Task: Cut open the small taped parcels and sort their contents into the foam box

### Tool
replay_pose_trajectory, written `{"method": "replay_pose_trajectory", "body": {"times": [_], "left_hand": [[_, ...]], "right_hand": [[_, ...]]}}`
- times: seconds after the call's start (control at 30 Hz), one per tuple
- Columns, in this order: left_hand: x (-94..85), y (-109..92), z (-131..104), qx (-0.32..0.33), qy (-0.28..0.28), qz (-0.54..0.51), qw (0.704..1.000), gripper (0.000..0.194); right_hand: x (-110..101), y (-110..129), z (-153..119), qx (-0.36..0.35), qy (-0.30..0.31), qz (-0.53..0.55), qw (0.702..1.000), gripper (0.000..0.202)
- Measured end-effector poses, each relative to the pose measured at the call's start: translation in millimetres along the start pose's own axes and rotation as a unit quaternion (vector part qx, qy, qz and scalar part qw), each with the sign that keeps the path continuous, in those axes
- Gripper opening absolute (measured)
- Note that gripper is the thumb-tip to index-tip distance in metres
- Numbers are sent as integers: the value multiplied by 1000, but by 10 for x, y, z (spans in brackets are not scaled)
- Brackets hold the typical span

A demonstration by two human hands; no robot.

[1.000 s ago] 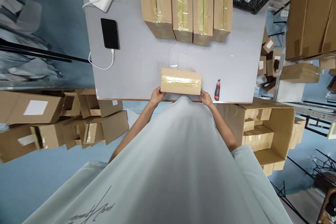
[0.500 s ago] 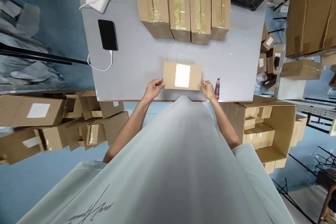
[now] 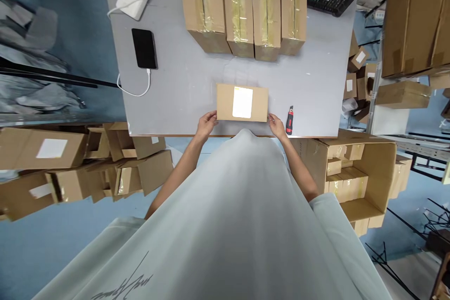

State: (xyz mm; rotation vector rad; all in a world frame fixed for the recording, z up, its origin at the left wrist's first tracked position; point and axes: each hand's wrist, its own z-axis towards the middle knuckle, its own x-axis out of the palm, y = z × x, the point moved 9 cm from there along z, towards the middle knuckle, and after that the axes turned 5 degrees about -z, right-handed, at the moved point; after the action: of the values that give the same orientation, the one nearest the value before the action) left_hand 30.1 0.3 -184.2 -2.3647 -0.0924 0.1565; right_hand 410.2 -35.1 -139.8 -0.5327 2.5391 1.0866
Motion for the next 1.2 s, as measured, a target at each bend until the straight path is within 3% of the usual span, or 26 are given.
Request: {"method": "replay_pose_trajectory", "body": {"times": [0.13,0.27,0.53,0.63,0.93,1.2], "left_hand": [[54,31,-33,3,12,13,1000,36],[36,-72,-83,17,10,27,999,40],[-60,-803,-220,178,9,85,980,41],[-98,-965,-222,204,-8,89,975,44],[-124,-822,-152,148,-5,80,986,25],[-100,-885,-196,175,-9,102,979,35]], "right_hand": [[54,51,-66,-15,16,-12,1000,46],[-16,184,-129,-32,3,-15,999,42],[-468,772,-118,-126,-92,-41,987,43],[-523,894,-95,-129,-102,-67,984,46],[-345,704,-112,-63,-77,-37,994,53],[-396,770,-139,-83,-97,-47,991,54]]}}
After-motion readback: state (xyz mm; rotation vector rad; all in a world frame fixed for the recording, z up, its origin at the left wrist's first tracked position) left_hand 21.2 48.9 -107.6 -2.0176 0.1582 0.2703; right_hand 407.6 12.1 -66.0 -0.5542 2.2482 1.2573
